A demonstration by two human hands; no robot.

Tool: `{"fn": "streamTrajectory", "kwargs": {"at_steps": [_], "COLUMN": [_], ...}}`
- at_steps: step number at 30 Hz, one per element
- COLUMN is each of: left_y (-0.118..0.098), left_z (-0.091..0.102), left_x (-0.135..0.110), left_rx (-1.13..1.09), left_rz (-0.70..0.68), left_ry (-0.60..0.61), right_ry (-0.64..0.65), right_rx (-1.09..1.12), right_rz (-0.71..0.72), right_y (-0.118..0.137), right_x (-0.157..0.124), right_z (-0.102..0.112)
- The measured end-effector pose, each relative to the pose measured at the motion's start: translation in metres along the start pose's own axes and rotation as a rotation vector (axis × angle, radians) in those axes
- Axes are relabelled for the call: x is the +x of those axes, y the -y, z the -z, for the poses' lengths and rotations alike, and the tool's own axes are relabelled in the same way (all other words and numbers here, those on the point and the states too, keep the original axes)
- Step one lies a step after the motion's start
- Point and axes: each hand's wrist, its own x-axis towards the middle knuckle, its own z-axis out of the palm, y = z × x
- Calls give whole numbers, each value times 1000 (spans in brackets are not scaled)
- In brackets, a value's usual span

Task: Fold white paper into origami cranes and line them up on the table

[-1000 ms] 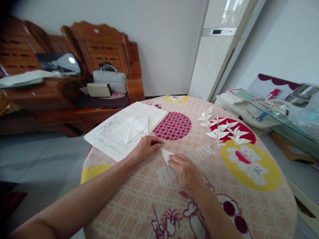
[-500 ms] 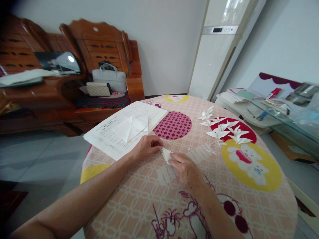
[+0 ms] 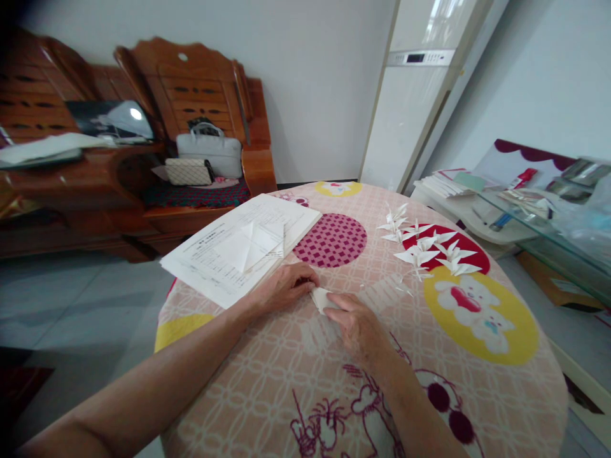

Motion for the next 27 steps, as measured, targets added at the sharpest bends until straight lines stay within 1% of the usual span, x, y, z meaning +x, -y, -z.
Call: {"fn": "streamTrajectory", "kwargs": {"at_steps": [6,16,21,27], "left_y": [-2,-6,-2,-2], "left_z": [2,-5,-4,1], "left_x": [0,0,1,2], "left_rx": [21,157,121,89], "left_rz": [35,-76,-45,15], "left_ry": [0,17,-55,-32], "right_ry": [-31,-60,-73,-63], "right_rx": [27,59,36,58], "right_rz": [-21,-54,-47,-78], "right_y": [1,-3,-4,-4], "right_x": [0,-1,1,1], "right_z": [0,-4,-4,-4]}}
